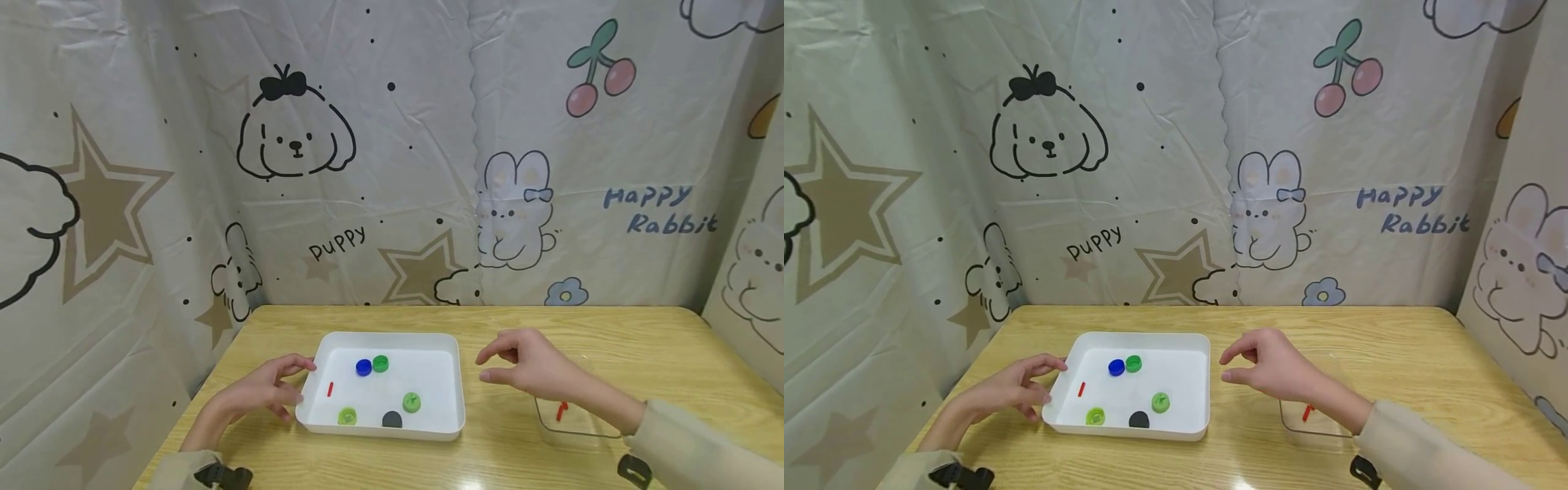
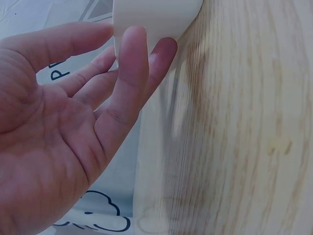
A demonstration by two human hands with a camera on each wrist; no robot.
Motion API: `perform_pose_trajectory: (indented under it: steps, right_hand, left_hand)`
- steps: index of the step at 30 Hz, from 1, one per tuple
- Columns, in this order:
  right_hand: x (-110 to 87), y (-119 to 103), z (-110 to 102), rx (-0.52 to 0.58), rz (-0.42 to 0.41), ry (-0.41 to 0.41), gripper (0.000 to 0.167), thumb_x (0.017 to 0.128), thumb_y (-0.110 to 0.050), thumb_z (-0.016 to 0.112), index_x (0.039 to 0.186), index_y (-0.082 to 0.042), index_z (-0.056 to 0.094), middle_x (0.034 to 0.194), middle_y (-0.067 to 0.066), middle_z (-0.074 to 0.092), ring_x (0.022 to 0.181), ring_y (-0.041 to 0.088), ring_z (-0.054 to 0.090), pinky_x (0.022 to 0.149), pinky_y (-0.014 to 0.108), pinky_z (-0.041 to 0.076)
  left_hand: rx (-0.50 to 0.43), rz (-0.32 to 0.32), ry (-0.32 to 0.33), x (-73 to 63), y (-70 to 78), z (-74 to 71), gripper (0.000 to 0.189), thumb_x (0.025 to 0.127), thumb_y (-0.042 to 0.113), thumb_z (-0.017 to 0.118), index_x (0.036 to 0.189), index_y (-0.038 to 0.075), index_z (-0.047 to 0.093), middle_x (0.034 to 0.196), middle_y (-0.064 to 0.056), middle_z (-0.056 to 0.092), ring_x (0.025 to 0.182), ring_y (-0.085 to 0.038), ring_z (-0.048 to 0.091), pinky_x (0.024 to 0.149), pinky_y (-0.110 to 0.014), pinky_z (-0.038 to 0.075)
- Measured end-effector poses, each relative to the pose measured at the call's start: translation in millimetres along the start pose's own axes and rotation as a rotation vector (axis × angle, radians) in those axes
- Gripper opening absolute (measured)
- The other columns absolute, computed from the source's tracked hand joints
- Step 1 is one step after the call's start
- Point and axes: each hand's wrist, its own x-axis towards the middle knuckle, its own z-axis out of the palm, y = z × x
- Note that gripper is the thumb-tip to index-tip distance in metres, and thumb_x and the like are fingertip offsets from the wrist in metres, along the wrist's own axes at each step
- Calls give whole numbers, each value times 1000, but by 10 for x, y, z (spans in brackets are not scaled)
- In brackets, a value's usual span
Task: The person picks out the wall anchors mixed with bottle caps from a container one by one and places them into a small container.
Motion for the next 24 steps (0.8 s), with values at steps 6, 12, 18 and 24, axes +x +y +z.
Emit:
perform_pose_trajectory:
  steps: [6,12,18,24]
  right_hand:
    - [204,-131,172,-3,-32,-37,12,85,-17,89,95,-16,82,68,-5,43,64,10,38,61,25,33]
    - [403,-218,357,10,-52,-88,10,84,-17,90,91,-18,82,69,-5,45,65,10,39,61,25,34]
    - [614,-263,581,-12,-71,-137,13,84,-17,90,95,-16,83,68,-8,42,65,9,38,62,24,33]
    - [840,-330,782,-25,-55,-190,15,84,-18,91,96,-17,83,68,-8,42,67,9,37,64,25,33]
  left_hand:
    - [-5,0,-9,2,10,5,57,90,1,70,142,-4,48,168,-33,20,90,-32,70,66,-41,63]
    - [-3,-12,-1,-5,6,6,56,91,1,71,142,-4,48,168,-32,19,92,-32,69,67,-42,63]
    - [0,-12,-2,-2,5,8,56,91,1,70,142,-4,48,168,-32,19,94,-32,69,67,-42,63]
    - [5,-17,1,8,18,2,55,92,1,70,142,-3,49,168,-31,20,93,-32,69,67,-42,63]
